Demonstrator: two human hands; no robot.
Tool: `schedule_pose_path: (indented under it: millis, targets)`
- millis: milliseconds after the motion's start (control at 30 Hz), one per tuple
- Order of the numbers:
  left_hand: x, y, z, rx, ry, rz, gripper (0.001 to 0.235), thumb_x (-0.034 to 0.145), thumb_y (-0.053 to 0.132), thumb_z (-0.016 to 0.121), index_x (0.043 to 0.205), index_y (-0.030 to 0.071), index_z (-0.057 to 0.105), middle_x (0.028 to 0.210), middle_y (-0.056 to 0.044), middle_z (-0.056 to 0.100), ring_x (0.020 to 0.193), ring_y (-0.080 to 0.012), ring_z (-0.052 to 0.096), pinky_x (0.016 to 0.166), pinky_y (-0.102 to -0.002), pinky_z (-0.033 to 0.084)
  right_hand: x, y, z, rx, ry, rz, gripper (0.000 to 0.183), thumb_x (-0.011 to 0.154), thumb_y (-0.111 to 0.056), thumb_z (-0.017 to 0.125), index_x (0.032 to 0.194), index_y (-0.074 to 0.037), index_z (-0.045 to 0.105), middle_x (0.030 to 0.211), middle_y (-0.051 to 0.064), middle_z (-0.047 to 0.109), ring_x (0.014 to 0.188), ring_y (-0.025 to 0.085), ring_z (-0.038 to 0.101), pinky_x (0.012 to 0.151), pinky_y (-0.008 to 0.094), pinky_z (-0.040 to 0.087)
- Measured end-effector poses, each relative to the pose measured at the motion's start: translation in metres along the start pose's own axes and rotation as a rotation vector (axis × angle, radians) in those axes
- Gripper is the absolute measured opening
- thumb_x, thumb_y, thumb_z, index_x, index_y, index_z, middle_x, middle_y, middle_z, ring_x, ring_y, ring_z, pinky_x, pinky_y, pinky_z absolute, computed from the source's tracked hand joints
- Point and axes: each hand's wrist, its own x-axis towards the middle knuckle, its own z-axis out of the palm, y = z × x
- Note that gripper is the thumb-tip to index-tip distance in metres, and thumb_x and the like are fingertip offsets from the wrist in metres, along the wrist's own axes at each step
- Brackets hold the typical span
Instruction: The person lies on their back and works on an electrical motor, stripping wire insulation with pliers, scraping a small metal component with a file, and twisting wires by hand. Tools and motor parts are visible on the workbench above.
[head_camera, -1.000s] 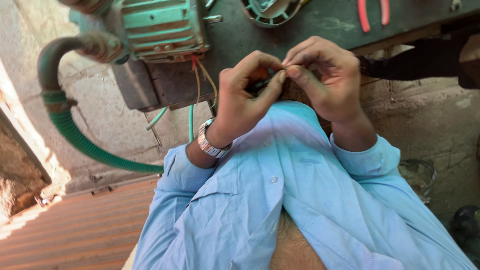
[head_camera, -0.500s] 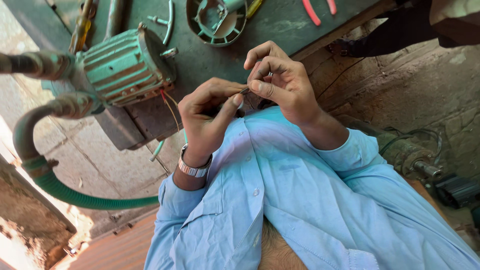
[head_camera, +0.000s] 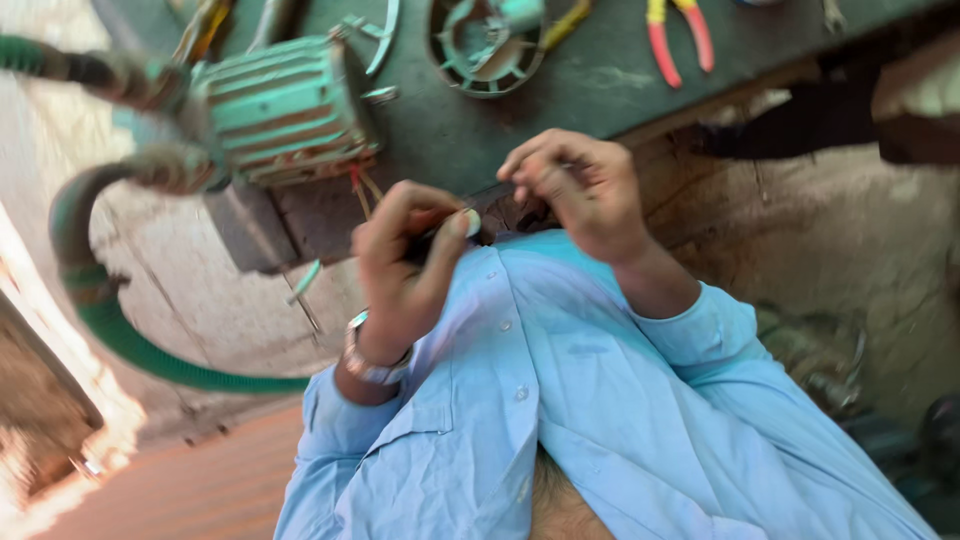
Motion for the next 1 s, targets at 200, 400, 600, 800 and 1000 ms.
schedule_pose_path:
  millis: [200,400,600,800,1000]
  targets:
    - [-0.064,0.026,-0.074,-0.051,0.248,-0.078,0.027,0.096,0.005,0.076,0.095,0.003,0.049,0.083,0.002,0.049,0.064,-0.0032,0.038,0.057,-0.02,0.028,0.033,0.024,0.016,-0.117,-0.209,0.107,0.021,0.11,-0.013,0.06,0.12,0.005,0.06,0.123,0.014,0.067,0.087,0.008,0.063,0.08,0.024,0.058]
    - [-0.101,0.011,-0.088,0.245,0.276,-0.124,0.034,0.104,0.007,0.074,0.083,0.003,0.048,0.071,-0.004,0.042,0.063,-0.0116,0.037,0.058,-0.029,0.029,0.046,0.067,0.064,-0.145,-0.363,0.47,0.034,0.107,-0.025,0.061,0.127,0.002,0.065,0.114,0.009,0.073,0.074,0.009,0.065,0.061,0.023,0.053]
    - [-0.063,-0.038,-0.082,0.659,0.467,-0.08,0.033,0.115,0.012,0.064,0.087,-0.001,0.051,0.081,-0.015,0.051,0.068,-0.0285,0.051,0.065,-0.04,0.039,0.063,0.102,0.086,0.11,-0.421,0.64,0.026,0.109,-0.026,0.064,0.116,-0.001,0.065,0.102,0.007,0.074,0.069,0.009,0.062,0.055,0.022,0.049]
    - [-0.057,-0.032,-0.08,0.636,0.311,0.017,0.027,0.101,0.004,0.057,0.127,0.003,0.063,0.099,-0.015,0.07,0.073,-0.0309,0.067,0.063,-0.042,0.049,0.06,0.097,0.059,0.222,-0.268,0.644,0.023,0.111,-0.025,0.056,0.096,-0.008,0.06,0.081,0.008,0.069,0.063,0.012,0.062,0.055,0.023,0.048]
    - [-0.031,-0.06,-0.076,0.788,0.217,0.021,0.026,0.098,0.012,0.064,0.124,0.011,0.065,0.092,-0.008,0.073,0.078,-0.0314,0.068,0.065,-0.045,0.052,0.061,0.075,0.041,0.153,-0.311,0.547,0.025,0.114,-0.024,0.051,0.096,-0.007,0.057,0.082,0.009,0.068,0.068,0.013,0.063,0.059,0.025,0.048]
